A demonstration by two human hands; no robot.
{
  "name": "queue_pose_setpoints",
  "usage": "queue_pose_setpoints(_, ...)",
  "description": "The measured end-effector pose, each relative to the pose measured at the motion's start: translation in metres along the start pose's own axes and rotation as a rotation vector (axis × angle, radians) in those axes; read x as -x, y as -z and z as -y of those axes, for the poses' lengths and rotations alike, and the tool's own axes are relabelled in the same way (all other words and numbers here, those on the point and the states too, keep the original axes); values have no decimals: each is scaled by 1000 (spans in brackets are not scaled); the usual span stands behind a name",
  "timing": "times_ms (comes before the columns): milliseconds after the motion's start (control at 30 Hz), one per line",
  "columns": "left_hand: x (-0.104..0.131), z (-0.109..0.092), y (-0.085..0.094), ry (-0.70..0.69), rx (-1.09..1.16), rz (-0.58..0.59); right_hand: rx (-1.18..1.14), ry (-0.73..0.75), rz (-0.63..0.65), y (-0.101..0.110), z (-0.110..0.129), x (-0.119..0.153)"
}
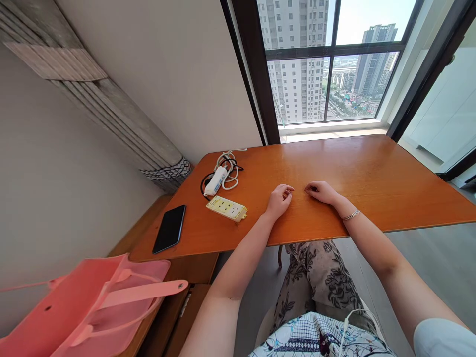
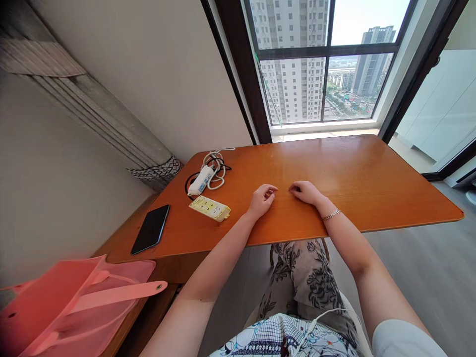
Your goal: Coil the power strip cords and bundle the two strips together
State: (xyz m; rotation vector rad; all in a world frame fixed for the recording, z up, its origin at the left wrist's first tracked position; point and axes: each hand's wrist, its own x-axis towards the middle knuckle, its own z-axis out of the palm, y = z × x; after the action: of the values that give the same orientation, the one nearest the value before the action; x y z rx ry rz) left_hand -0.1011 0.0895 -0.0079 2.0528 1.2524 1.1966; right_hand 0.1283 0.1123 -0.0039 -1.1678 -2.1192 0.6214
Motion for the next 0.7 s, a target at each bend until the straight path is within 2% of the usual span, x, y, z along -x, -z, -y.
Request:
queue_pose_setpoints(100,-4,0,3,27,35,-87,-1,-19,1,0,0,-1)
queue_pose_setpoints(200,-16,4,19,117,87,-247,-1,-37,8,-1,2,-1)
queue_pose_setpoints(267,-28,10,41,172,60,-354,2,-50,15,0,3,-1)
queue_pose_setpoints(367,-44,24,88,181,-214,-472,11,-66,22,0,5,-2)
queue_pose_setpoints(433,-50,33,120,253,-426,-479,16,-74,26,0,6,-2)
queue_pose_setpoints(533,-50,47,160,372,-486,-525,22,-82,31,0,7,-3)
queue_pose_setpoints(633,-45,59,188,613,-580,-495,24,-90,34,1,8,-3)
queue_pose_setpoints(700,-42,67,201,702,-573,-447,24,-96,38,2,9,-3)
